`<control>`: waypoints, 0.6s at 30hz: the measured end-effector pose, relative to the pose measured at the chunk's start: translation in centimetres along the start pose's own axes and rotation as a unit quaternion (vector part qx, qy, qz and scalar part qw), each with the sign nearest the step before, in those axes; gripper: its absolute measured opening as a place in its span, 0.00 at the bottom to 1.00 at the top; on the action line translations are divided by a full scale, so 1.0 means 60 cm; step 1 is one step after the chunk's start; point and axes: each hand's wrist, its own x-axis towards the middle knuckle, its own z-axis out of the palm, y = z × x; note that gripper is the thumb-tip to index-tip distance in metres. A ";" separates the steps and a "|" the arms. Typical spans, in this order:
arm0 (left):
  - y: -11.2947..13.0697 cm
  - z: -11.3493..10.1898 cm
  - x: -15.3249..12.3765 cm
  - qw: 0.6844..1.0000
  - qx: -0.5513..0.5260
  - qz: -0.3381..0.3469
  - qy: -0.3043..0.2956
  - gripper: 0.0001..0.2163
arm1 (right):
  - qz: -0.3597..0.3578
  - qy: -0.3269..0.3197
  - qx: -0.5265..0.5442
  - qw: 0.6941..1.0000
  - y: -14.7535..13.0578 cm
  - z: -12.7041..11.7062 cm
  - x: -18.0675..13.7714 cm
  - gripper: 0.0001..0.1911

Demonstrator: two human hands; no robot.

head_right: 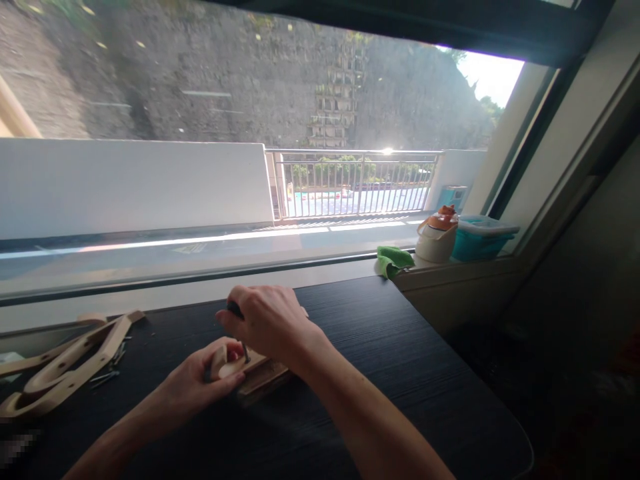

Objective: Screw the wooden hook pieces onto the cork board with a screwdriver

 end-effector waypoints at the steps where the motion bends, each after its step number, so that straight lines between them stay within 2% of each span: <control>1: 0.000 0.000 0.000 1.000 -0.001 0.001 -0.001 0.12 | -0.013 -0.002 0.010 1.000 0.000 -0.001 -0.001 0.13; 7: 0.008 -0.002 -0.002 1.000 0.009 -0.010 0.008 0.11 | -0.073 -0.024 0.065 0.995 0.003 -0.011 -0.007 0.13; 10: 0.007 -0.002 -0.001 1.000 0.007 -0.001 0.006 0.12 | -0.056 -0.024 0.063 0.996 0.012 -0.010 -0.003 0.13; 15: 0.002 -0.001 0.001 1.000 0.002 0.002 0.005 0.12 | 0.011 -0.008 0.023 1.000 0.028 -0.006 0.003 0.15; 18: 0.003 -0.002 0.000 1.000 -0.003 0.003 0.008 0.12 | 0.003 -0.004 0.000 1.000 0.018 -0.009 0.000 0.15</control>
